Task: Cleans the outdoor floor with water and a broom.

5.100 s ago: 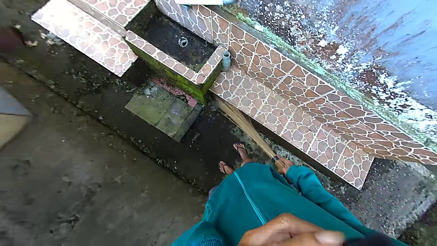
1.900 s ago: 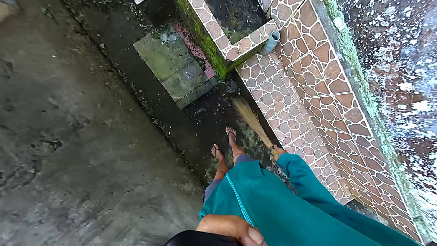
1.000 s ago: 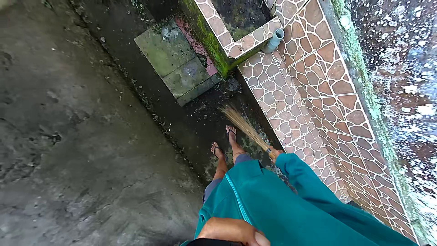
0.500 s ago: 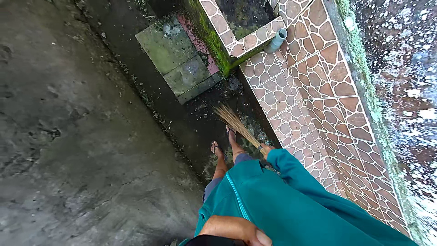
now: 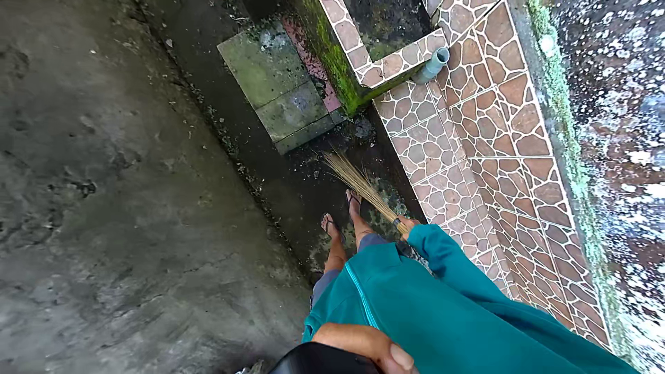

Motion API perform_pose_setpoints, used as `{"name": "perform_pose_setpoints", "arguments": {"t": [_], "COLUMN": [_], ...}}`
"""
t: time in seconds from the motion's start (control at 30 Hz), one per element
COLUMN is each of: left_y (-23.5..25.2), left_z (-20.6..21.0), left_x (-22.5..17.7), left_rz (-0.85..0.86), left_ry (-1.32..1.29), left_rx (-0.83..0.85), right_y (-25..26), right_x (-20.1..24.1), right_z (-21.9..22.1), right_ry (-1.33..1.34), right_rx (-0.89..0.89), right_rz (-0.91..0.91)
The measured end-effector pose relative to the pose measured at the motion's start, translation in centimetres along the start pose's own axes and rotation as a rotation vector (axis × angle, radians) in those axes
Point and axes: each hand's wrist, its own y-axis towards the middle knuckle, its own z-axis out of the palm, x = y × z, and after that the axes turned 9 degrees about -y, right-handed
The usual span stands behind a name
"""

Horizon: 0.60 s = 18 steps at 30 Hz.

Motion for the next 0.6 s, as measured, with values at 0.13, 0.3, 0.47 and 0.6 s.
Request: {"name": "perform_pose_setpoints", "arguments": {"t": [0.13,0.3,0.47,0.6], "left_y": [-0.3,-1.1,-0.7,0.4], "left_z": [-0.4,-1.2,-1.2,-0.1], "left_x": [0.4,0.8,0.4,-0.1], "left_rz": [0.039,0.008,0.014,0.023], "left_ry": [0.051,0.050,0.033,0.052], "left_rx": [-0.032,-0.095,-0.063,-0.055], "right_y": [0.0,7.5,1.5,-1.4], "right_x": [0.5,4.3,3.2,0.7], "right_z": [-2.0,-1.3,-3.0,-4.1], "right_ry": [0.118,0.146,-0.049,0.057], "right_rx": [-0.062,-0.106,0.013,-0.040], "right_rz": [0.081,-0.092,-0.011,0.020]}}
